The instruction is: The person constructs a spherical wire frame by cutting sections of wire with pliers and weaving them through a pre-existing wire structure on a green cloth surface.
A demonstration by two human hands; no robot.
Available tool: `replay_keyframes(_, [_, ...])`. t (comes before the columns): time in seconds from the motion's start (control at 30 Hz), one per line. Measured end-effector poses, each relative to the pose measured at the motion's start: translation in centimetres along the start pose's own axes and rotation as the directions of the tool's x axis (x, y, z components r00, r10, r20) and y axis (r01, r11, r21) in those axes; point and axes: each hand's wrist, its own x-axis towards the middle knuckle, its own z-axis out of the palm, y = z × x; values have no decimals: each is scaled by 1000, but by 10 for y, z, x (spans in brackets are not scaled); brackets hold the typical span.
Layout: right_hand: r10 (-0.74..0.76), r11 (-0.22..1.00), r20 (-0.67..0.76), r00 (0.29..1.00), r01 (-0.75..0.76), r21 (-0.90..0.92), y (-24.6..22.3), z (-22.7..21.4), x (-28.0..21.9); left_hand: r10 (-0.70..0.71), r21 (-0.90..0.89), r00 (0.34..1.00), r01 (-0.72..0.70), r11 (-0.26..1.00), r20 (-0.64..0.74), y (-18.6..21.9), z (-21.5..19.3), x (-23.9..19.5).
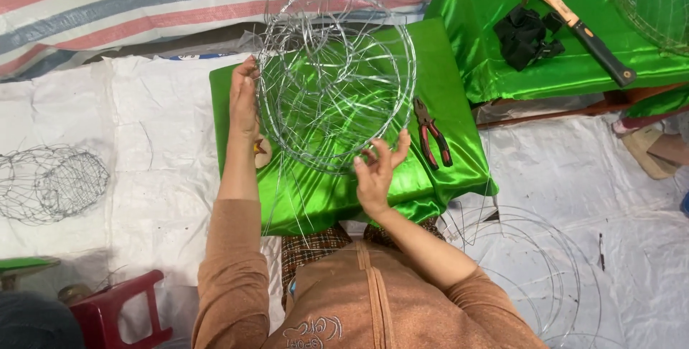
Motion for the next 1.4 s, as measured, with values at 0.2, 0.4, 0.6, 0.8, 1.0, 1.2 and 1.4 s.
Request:
replay_keyframes(0.2, [79,988,29,996,-74,-136,20,-13,2,-78,166,997,77,983,2,-19,8,7])
replay_keyframes(0.4, [59,813,195,979,67,-579,-20,-70,58,-11,359,995,45,932,-96,-19,9,5])
replay_keyframes(0.6, [-328,563,376,867,499,-659,-54,-67,163,247,582,957,-287,761,150,-4,26,7])
replay_keyframes(0.8, [82,641,567,820,392,-660,-24,-21,192,154,702,955,-292,650,255,-13,40,-11])
replay_keyframes(1.0, [83,634,623,778,441,-635,-22,-22,186,208,700,946,-325,637,250,-28,24,-17])
replay_keyframes(1.2, [144,939,196,970,-71,-338,-19,-75,247,599,470,742,-431,770,-302,-22,37,-90])
replay_keyframes(1.4, [500,608,313,808,-69,-791,135,-118,322,402,659,845,-530,533,354,-122,51,-233])
